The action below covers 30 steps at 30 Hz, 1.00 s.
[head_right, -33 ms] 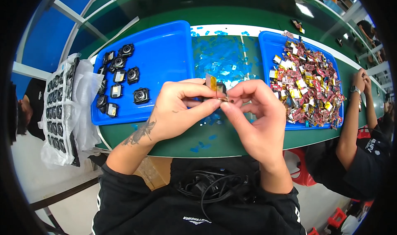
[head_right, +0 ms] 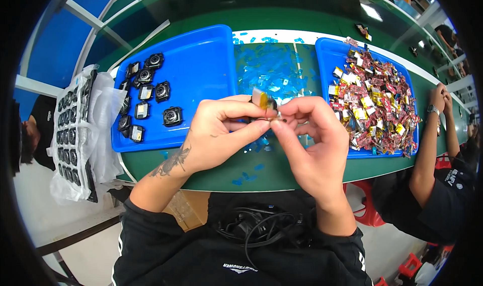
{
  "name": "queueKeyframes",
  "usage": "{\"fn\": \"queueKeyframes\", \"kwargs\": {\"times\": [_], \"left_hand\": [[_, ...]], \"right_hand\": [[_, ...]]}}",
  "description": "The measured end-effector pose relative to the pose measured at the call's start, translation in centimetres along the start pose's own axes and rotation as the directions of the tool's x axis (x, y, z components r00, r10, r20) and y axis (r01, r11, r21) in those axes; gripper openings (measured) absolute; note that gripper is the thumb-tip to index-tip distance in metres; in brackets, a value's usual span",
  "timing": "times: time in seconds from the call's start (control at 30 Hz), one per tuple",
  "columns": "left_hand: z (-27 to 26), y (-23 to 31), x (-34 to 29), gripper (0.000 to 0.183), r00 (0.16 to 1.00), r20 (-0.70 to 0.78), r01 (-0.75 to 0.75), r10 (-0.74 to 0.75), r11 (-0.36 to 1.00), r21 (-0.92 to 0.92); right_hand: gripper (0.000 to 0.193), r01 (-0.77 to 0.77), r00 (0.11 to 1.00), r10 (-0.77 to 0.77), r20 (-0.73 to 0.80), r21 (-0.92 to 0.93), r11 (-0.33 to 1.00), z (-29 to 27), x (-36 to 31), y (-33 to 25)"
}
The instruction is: The recorder is assembling small electronic components, specifically attaching small colorful wires or parts to a black housing unit.
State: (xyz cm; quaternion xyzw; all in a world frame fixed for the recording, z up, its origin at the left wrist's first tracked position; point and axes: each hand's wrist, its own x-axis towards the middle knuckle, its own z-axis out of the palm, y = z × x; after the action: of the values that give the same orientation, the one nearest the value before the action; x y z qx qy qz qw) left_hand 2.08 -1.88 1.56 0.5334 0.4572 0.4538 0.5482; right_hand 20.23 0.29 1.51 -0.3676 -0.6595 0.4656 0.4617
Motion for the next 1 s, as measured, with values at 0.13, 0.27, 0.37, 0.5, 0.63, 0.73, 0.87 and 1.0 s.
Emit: {"fn": "queueKeyframes", "kwargs": {"times": [0.13, 0.27, 0.37, 0.5, 0.63, 0.73, 0.87, 1.0], "left_hand": [[0.6, -0.9, 0.0, 0.037, 0.999, -0.036, -0.038, 0.029, 0.954, -0.296], [0.6, -1.1, 0.1, 0.036, 1.000, -0.011, -0.020, 0.018, 0.957, -0.290], [1.0, -1.3, 0.0, 0.037, 0.998, -0.048, -0.045, 0.027, 0.911, -0.409], [1.1, -1.3, 0.1, 0.042, 0.994, -0.055, -0.102, 0.089, 0.942, -0.319], [1.6, -1.7, 0.1, 0.050, 0.982, -0.089, -0.187, 0.166, 0.919, -0.346], [1.8, -1.6, -0.1, 0.051, 0.981, -0.153, -0.166, 0.118, 0.920, -0.355], [1.4, -2.2, -0.2, 0.046, 0.953, -0.191, -0.242, 0.234, 0.970, -0.022], [0.6, -1.6, 0.1, 0.050, 0.958, -0.194, -0.199, 0.211, 0.977, 0.084]], "right_hand": [[0.027, -0.050, 0.994, 0.062, -0.088, 0.131, 0.990, 1.0, 0.5, 0.6], [0.027, -0.023, 0.995, 0.029, -0.096, 0.059, 0.998, 1.2, 0.5, 1.1], [0.028, 0.009, 0.992, -0.009, -0.124, 0.001, 1.000, 1.3, 0.4, 1.0], [0.029, 0.014, 0.990, -0.012, -0.143, 0.013, 1.000, 1.2, 0.3, 1.3], [0.033, 0.043, 0.985, -0.071, -0.159, -0.177, 0.983, 1.4, 0.3, 1.4], [0.034, -0.039, 0.992, 0.026, -0.124, -0.099, 0.994, 2.1, 0.5, 1.5], [0.036, 0.045, 0.994, -0.059, -0.093, -0.151, 0.988, 3.2, 1.2, 2.1], [0.038, -0.030, 0.999, 0.025, -0.031, -0.143, 0.989, 2.7, 2.1, 1.2]]}}
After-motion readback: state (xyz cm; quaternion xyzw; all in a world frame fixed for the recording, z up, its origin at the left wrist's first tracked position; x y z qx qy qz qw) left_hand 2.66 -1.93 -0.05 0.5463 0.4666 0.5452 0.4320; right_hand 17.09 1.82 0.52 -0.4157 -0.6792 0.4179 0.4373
